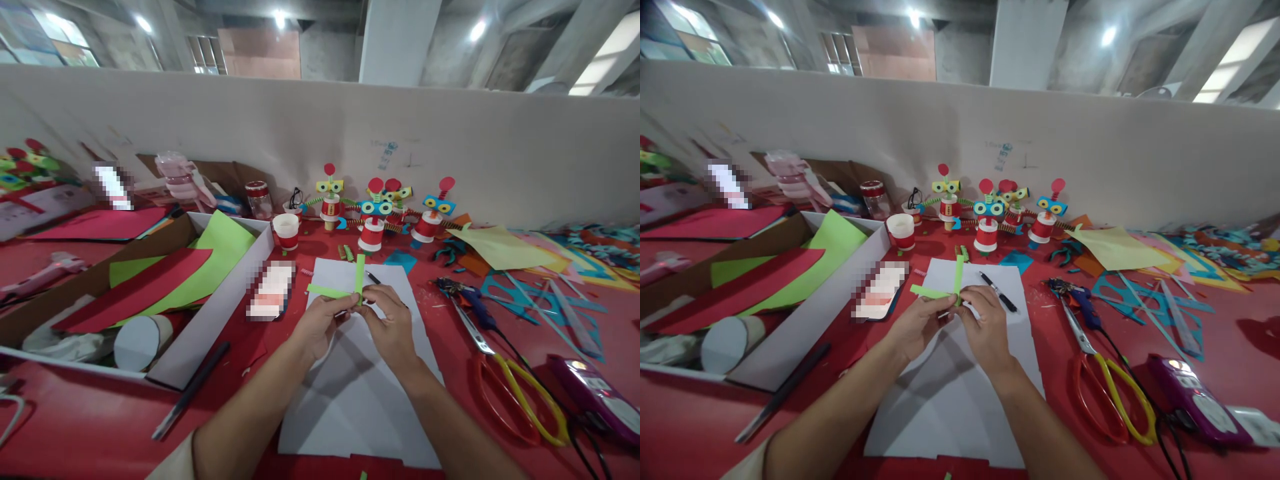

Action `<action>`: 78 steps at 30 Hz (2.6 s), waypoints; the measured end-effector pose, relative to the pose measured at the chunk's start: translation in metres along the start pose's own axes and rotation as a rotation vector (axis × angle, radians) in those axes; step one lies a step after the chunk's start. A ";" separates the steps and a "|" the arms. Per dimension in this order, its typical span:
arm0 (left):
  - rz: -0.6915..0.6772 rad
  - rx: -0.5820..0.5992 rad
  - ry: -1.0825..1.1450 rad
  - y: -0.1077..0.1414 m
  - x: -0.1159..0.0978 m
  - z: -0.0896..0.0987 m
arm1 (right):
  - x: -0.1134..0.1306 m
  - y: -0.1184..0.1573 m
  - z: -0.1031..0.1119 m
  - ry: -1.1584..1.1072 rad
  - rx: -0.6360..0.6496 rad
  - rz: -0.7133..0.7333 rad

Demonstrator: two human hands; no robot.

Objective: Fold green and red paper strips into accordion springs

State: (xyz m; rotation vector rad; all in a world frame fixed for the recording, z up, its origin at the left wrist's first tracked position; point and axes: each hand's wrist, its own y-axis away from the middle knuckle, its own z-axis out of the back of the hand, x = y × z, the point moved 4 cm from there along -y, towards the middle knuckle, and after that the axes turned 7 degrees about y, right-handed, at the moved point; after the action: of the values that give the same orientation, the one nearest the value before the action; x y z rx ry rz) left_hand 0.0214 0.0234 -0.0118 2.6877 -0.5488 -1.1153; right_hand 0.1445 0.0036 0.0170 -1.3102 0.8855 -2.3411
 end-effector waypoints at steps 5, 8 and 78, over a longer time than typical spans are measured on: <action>0.093 -0.021 0.104 -0.002 0.002 0.003 | -0.001 0.001 -0.004 -0.120 -0.004 -0.072; 0.137 -0.018 0.133 -0.003 0.005 0.006 | 0.001 -0.001 -0.004 -0.124 -0.010 -0.045; -0.185 0.095 0.016 0.001 -0.002 -0.002 | -0.006 0.003 -0.012 -0.523 0.128 -0.386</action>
State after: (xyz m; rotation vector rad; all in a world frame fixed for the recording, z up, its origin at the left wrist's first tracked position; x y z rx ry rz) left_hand 0.0215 0.0234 -0.0084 2.8757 -0.3649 -1.1378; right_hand 0.1379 0.0092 0.0066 -2.0432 0.3367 -2.0828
